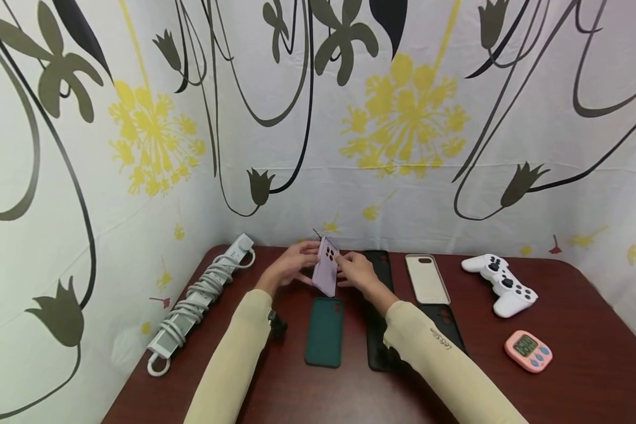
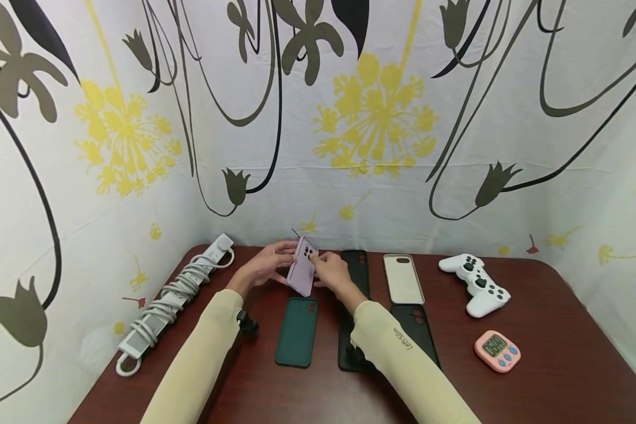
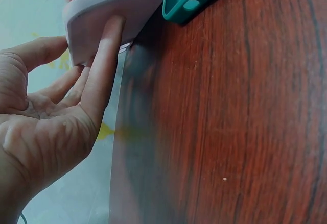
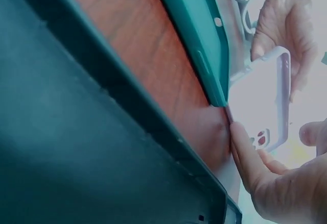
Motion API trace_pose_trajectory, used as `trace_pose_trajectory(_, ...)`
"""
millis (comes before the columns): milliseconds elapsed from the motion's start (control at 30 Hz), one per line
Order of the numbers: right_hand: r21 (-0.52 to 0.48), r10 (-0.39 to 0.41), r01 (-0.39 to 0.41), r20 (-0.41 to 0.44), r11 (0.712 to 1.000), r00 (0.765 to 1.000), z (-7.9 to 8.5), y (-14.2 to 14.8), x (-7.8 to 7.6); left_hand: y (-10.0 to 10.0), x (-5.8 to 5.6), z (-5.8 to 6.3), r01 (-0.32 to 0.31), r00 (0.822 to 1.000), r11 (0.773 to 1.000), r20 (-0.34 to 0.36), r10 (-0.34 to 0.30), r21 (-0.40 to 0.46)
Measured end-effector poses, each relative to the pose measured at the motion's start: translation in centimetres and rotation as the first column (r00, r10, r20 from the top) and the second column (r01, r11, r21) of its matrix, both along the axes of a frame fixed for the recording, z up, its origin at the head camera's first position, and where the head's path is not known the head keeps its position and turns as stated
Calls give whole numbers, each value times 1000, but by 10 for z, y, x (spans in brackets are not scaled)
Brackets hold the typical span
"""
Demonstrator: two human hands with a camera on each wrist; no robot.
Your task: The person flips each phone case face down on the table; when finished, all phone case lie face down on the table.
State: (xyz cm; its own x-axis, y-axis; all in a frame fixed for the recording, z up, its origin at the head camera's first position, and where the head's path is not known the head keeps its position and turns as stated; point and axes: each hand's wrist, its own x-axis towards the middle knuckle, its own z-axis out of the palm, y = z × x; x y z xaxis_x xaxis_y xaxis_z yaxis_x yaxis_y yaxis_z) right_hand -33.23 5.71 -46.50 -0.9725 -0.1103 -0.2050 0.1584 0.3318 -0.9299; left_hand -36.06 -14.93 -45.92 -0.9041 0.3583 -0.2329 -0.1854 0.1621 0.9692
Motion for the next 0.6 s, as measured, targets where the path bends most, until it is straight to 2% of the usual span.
trace_pose_trajectory(367, -55, 106, -102, 71, 993, 992, 9, 13, -10, 13, 2, 3, 57, 998, 998, 32, -58, 10)
trace_pose_trajectory(500, -93, 121, -113, 88, 989, 989, 9, 15, -12, 17, 0, 1, 80, 996, 997, 28, -80, 0)
trace_pose_trajectory(600, -72, 123, -117, 79, 990, 989, 10, 16, -12, 20, 1, 1, 91, 995, 996, 29, -91, 0)
